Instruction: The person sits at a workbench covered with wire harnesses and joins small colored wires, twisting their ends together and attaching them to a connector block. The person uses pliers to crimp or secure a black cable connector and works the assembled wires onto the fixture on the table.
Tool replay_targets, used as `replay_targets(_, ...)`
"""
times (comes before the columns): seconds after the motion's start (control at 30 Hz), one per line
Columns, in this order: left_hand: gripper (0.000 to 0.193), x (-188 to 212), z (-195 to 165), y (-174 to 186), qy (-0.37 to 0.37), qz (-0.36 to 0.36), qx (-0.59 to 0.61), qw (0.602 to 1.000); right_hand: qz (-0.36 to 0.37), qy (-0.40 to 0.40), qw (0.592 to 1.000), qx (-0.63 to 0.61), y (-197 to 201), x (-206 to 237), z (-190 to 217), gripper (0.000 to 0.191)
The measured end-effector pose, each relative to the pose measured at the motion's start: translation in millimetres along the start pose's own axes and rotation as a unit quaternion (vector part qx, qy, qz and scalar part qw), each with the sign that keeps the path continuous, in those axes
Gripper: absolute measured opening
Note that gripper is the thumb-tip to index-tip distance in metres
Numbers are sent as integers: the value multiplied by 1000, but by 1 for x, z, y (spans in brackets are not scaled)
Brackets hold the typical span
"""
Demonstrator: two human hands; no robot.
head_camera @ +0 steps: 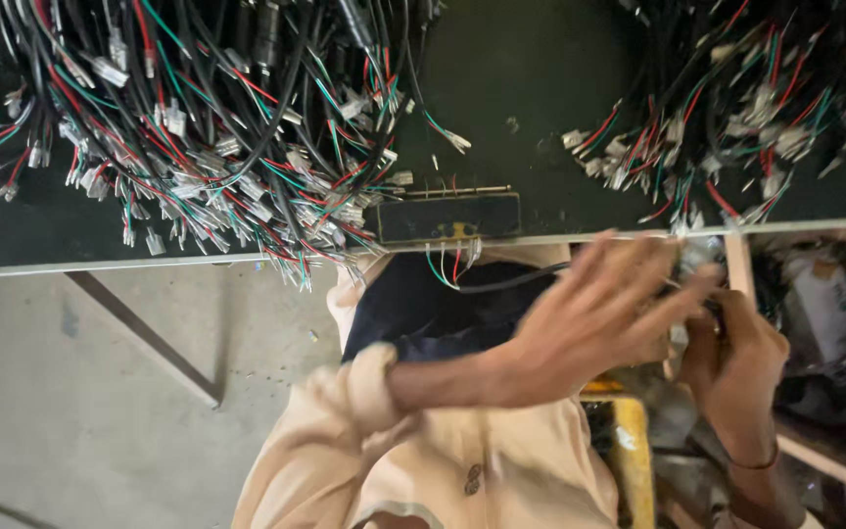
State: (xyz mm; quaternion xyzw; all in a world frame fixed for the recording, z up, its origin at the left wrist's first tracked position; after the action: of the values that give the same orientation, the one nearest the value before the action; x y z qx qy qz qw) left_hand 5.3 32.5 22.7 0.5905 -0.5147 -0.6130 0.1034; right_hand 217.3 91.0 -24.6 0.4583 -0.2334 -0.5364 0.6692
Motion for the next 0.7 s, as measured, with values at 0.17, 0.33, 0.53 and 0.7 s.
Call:
replay_targets(0.17, 53, -16, -10, -71, -28, 63, 21, 997, 21, -7, 1000, 8, 5, -4, 5, 5)
replay_targets(0.33, 22, -5, 12, -136, 8, 32, 200, 979, 44, 64, 997, 14, -2, -13, 3, 15)
replay_targets(0.53, 18, -9, 19, -150, -60, 105, 274, 954, 47, 245, 960, 128, 9, -16, 20, 24)
replay_targets(0.7, 17, -12, 13, -135, -73, 54, 174, 981, 50, 82, 981, 170, 0, -10, 9, 15)
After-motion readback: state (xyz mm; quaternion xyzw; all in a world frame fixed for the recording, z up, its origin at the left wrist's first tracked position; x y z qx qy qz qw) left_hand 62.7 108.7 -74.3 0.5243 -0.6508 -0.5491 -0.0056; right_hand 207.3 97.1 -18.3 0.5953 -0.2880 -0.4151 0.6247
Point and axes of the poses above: each hand's wrist, its own x-axis away from the middle knuckle, its own y-axis out of the back of the hand, z = x × y, the point moved 4 cm from there along -x, towards the middle knuckle, and after that the axes turned 10 degrees about -y, right-handed, at the moved point
